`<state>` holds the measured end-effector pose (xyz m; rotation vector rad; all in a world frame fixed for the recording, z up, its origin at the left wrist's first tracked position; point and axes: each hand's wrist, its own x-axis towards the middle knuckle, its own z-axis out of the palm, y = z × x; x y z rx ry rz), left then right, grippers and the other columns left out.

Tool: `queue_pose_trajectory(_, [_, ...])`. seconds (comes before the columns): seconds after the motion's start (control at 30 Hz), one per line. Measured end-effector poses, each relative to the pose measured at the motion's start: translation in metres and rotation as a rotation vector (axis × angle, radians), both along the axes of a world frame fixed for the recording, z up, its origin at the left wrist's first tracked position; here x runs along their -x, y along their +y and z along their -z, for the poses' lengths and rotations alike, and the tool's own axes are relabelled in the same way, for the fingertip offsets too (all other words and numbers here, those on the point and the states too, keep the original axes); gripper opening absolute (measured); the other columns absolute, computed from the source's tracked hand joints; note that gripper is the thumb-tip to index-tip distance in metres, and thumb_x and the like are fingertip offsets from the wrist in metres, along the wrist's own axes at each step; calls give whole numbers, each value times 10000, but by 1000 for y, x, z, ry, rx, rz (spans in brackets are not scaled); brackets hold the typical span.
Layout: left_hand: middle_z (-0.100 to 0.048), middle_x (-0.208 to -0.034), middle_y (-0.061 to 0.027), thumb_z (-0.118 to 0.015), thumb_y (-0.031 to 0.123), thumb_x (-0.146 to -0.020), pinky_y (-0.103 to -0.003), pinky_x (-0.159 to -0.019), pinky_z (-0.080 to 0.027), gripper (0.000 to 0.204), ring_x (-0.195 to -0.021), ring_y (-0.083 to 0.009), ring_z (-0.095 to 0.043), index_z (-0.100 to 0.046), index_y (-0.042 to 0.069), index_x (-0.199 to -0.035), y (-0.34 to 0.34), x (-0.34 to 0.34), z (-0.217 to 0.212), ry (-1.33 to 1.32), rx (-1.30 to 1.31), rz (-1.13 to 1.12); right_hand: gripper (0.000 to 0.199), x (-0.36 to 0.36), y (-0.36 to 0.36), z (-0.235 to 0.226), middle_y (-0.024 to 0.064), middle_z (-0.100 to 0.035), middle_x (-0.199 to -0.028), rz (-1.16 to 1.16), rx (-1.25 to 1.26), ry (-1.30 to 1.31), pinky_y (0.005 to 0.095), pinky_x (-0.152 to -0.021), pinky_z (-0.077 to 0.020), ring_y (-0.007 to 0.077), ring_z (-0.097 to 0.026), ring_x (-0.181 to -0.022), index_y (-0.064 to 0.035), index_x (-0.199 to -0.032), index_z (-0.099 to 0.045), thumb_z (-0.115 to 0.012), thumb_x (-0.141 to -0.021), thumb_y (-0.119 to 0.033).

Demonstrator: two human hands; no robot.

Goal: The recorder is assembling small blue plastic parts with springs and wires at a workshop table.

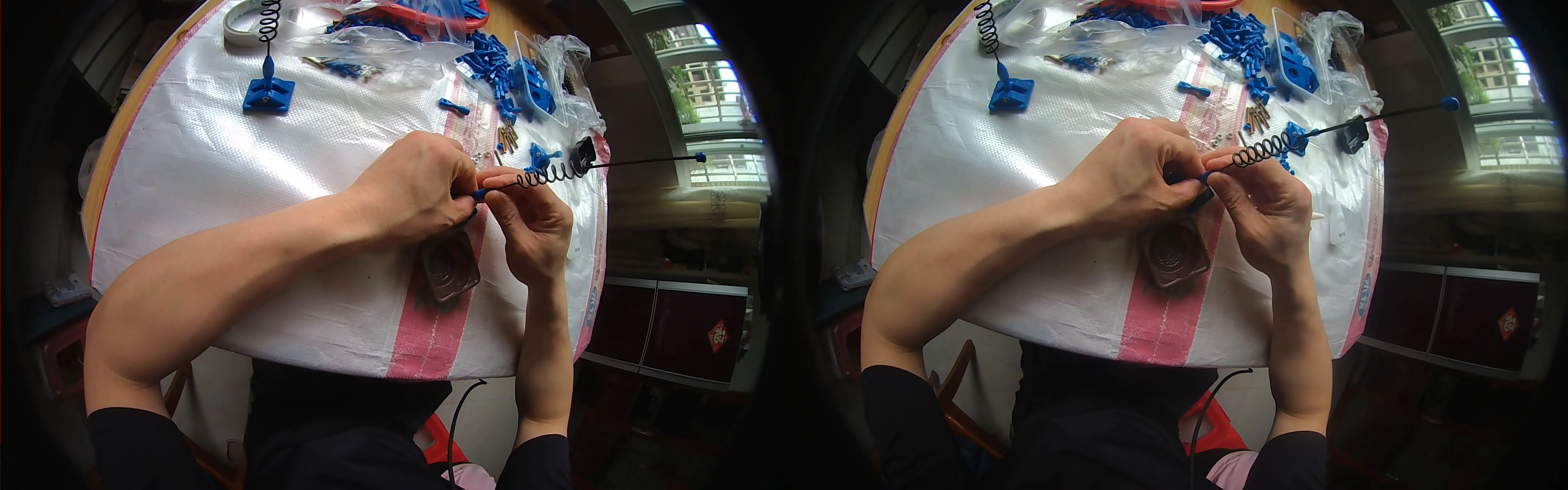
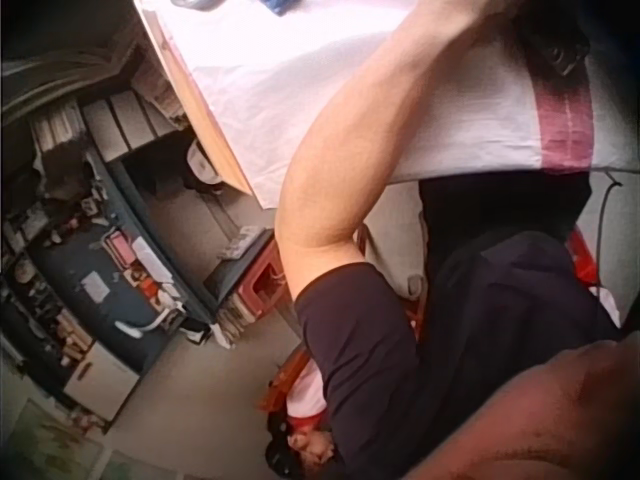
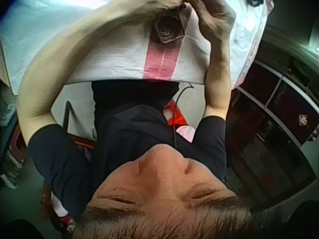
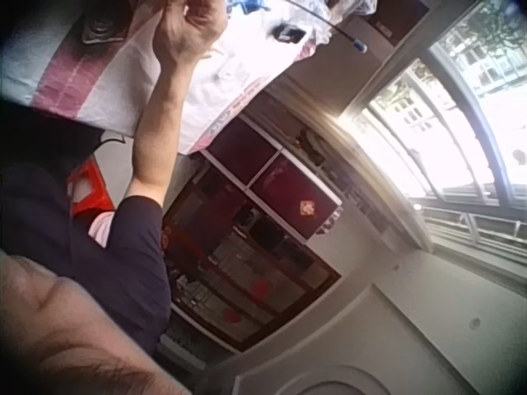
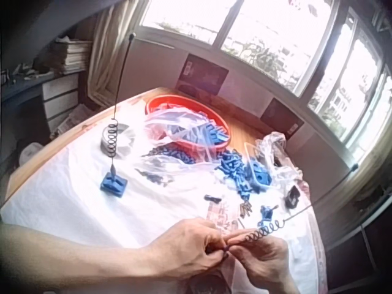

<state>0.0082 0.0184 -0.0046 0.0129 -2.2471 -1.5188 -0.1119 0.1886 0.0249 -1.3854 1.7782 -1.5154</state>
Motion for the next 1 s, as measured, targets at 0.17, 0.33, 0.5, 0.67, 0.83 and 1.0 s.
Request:
queue_pose_trajectory(0.17, [-681, -837, -150, -746, 102, -795, -386, -744, -532, 133, -820, -291, -672, -743, -16, -856, -1, 1, 2, 6, 13, -11, 166, -1, -1, 2, 134, -701, -1128, -5, 3, 0, 317, -951, -533, 187, -661, -1065, 45, -1112, -660, -640, -951, 79])
queue_pose_trajectory(0.33, [-680, -827, -145, -750, 97, -784, -393, -743, -534, 121, -831, -300, -668, -734, -12, -836, 0, 3, 5, 34, 27, -24, 163, 1, 0, 5, 143, -673, -1190, 3, -11, 40, 320, -956, -529, 197, -650, -1098, 40, -1113, -651, -641, -953, 71])
queue_pose_trajectory(0.5, [-681, -826, -139, -754, 84, -766, -403, -751, -534, 102, -840, -313, -663, -725, 4, -822, 2, 5, 11, 86, 32, -59, 165, 0, 1, 7, 142, -653, -1191, 19, 22, 43, 323, -956, -523, 203, -646, -1096, 31, -1089, -672, -681, -927, 61])
queue_pose_trajectory(0.67, [-676, -854, -133, -756, 80, -759, -410, -781, -540, 96, -883, -321, -655, -711, 16, -815, 5, 4, 12, 105, 24, -92, 195, 1, 3, 10, 168, -631, -1206, 37, 41, 100, 329, -918, -543, 230, -659, -1068, -4, -1086, -693, -737, -897, 14])
queue_pose_trajectory(0.83, [-653, -876, -121, -761, 94, -762, -414, -795, -538, 116, -909, -318, -642, -701, 26, -834, 5, 1, 8, 90, 14, -87, 161, -4, 4, 7, 184, -648, -1153, 82, 30, 137, 349, -875, -558, 255, -670, -1037, -9, -1050, -699, -747, -896, -11])
queue_pose_trajectory(1.0, [-637, -877, -112, -755, 92, -766, -420, -783, -535, 112, -907, -312, -639, -682, 30, -823, 5, 0, 8, 86, -9, -102, 187, -5, 7, 10, 197, -641, -1154, 73, 45, 117, 367, -880, -555, 283, -664, -1043, -38, -1074, -685, -742, -898, -11])
